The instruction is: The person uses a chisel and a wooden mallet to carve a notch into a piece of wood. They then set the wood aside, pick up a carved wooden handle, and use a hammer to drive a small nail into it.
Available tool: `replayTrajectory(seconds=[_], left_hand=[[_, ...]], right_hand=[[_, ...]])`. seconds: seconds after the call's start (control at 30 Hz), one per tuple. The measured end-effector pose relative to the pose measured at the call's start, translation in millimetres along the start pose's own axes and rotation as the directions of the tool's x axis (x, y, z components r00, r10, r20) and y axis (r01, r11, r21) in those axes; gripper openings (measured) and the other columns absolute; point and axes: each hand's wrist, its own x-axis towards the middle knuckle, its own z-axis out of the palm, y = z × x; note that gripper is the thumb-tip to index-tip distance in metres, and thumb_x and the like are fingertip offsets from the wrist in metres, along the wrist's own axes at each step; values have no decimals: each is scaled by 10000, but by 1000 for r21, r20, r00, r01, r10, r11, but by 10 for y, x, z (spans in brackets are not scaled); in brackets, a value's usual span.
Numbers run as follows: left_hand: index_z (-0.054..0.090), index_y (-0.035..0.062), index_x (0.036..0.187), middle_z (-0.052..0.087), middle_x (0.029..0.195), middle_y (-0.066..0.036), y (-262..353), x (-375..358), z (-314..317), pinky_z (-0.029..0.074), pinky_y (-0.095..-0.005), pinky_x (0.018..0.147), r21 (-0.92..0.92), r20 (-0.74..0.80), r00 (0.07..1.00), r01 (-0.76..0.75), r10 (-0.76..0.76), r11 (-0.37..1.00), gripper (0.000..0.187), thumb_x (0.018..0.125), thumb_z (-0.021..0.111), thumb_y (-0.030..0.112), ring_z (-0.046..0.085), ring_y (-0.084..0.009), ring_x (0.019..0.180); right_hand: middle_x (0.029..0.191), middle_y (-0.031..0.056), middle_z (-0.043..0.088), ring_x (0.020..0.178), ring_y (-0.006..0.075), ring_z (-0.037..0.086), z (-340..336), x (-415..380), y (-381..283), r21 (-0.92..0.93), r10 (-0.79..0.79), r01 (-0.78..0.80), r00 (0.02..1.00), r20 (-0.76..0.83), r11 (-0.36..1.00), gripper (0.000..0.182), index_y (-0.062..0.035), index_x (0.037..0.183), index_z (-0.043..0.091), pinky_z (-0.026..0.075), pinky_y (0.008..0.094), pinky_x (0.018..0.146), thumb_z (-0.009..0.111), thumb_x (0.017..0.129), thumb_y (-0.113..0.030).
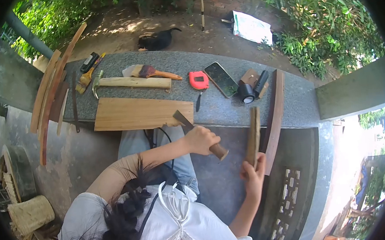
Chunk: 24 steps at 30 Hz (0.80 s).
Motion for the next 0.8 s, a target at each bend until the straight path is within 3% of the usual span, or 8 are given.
replayTrajectory(seconds=[0.13, 0.3, 0.37, 0.4, 0.5, 0.67, 0.77, 0.8], left_hand=[[564, 125, 656, 600, 603, -51, 52, 75, 128, 492, -384, 507, -59, 37, 997, -58, 61, 997, 178, 590, 685, 238, 633, -256, 581], [566, 130, 642, 594, 587, -39, -120, 54, -91, 479, -378, 493, -2, -133, 980, 151, -150, 989, 176, 578, 695, 233, 623, -255, 558], [582, 137, 649, 591, 582, -47, -161, 60, -203, 473, -385, 493, 13, -200, 951, 241, -234, 970, 181, 575, 707, 245, 623, -265, 565], [582, 137, 649, 591, 582, -47, -209, 36, -241, 473, -385, 493, 16, -201, 950, 246, -238, 969, 181, 575, 707, 245, 623, -265, 565], [634, 145, 686, 607, 602, -81, -360, -136, -484, 483, -405, 525, 54, -209, 899, 403, -384, 914, 208, 538, 741, 246, 628, -290, 598], [673, 130, 750, 622, 641, -106, -452, -371, -685, 490, -397, 544, 63, -233, 861, 478, -453, 876, 259, 523, 761, 221, 628, -314, 625], [688, 130, 771, 630, 649, -108, -503, -434, -721, 492, -392, 552, 45, -289, 857, 457, -426, 888, 286, 516, 770, 230, 633, -310, 635], [690, 122, 774, 636, 659, -112, -517, -461, -804, 495, -389, 560, 63, -291, 832, 509, -472, 859, 308, 504, 780, 240, 636, -308, 643]], right_hand=[[780, 10, 494, 558, 59, 448, -343, 4, -319, -39, -147, 152, 807, -572, 988, 277, -76, 1123, 419, 315, 184, 405, 530, 944, -256], [652, -3, 407, 527, 76, 405, 58, 177, -346, 137, -254, 621, 499, -828, 772, 352, -56, 1014, 484, 337, 202, 423, 392, 990, -396], [645, 25, 457, 467, 109, 446, 672, 111, 238, 25, -412, 515, 713, -568, 857, 215, -45, 953, 457, 389, 250, 422, 509, 946, -254], [658, 14, 475, 440, 99, 447, 845, -77, 430, -1, -223, 226, 960, -168, 974, 143, -63, 911, 442, 376, 247, 393, 558, 896, -145], [660, 0, 461, 423, 76, 419, 795, -137, 410, -188, -45, 36, 998, -46, 982, 127, -78, 923, 445, 346, 235, 369, 560, 871, -97], [606, -19, 402, 419, 69, 371, 556, 277, 81, 171, -275, 551, 632, -725, 817, 99, -99, 965, 446, 306, 203, 404, 527, 909, -112], [598, -22, 403, 424, 71, 382, 1392, 64, 284, 184, -211, 432, 715, -666, 883, 125, -101, 964, 443, 306, 204, 395, 539, 889, -75], [616, -28, 416, 433, 62, 389, 1329, 32, 460, 124, -222, 307, 865, -450, 944, 142, -106, 961, 450, 302, 202, 389, 557, 875, -69]])
